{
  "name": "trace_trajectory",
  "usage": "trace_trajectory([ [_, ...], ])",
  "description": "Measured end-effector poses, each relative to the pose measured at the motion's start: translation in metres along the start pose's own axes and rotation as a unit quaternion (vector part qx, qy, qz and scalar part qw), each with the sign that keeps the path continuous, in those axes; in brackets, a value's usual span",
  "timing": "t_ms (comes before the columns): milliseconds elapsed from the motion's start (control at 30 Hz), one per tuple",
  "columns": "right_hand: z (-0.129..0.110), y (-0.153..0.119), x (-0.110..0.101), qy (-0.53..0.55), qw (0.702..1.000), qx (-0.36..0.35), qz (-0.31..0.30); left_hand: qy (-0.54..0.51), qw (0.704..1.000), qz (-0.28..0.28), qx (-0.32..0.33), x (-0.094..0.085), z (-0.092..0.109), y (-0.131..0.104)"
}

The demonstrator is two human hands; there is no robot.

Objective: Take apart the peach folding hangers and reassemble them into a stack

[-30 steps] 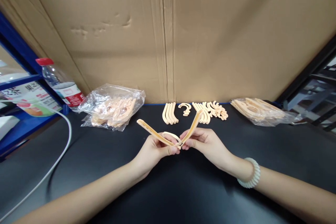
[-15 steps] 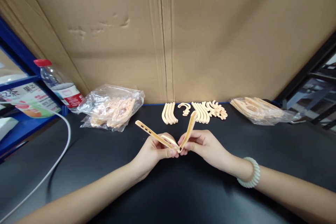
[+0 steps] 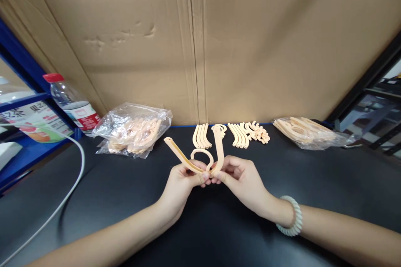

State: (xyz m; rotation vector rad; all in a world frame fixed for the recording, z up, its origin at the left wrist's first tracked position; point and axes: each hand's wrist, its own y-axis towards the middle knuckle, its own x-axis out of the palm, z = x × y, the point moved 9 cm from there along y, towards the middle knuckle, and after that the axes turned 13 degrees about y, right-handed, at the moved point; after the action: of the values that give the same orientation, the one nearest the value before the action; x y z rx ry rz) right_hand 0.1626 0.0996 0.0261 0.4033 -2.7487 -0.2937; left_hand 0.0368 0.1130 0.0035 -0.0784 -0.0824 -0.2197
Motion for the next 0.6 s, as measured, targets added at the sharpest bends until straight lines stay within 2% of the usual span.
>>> trace_trajectory([
  [167, 0.005, 0.004, -0.004, 0.013, 0.999, 0.01, 0.039, 0.008, 0.999, 0.03, -0.011, -0.004, -0.002, 0.001],
  [267, 0.008, 0.007, -0.009, 0.048, 0.997, 0.046, 0.04, 0.012, 0.999, 0.026, -0.019, -0.004, -0.002, 0.001],
  [400, 0.006, 0.012, -0.032, 0.132, 0.985, 0.109, 0.037, -0.014, 0.999, 0.024, -0.034, -0.015, -0.002, 0.003],
  [467, -0.003, 0.018, -0.051, 0.1, 0.988, 0.114, 0.03, -0.012, 0.999, 0.021, -0.046, -0.026, 0.0, 0.009],
  [600, -0.021, 0.029, -0.087, -0.103, 0.991, 0.087, -0.006, 0.025, 0.999, 0.0, -0.04, -0.049, 0.014, 0.025],
])
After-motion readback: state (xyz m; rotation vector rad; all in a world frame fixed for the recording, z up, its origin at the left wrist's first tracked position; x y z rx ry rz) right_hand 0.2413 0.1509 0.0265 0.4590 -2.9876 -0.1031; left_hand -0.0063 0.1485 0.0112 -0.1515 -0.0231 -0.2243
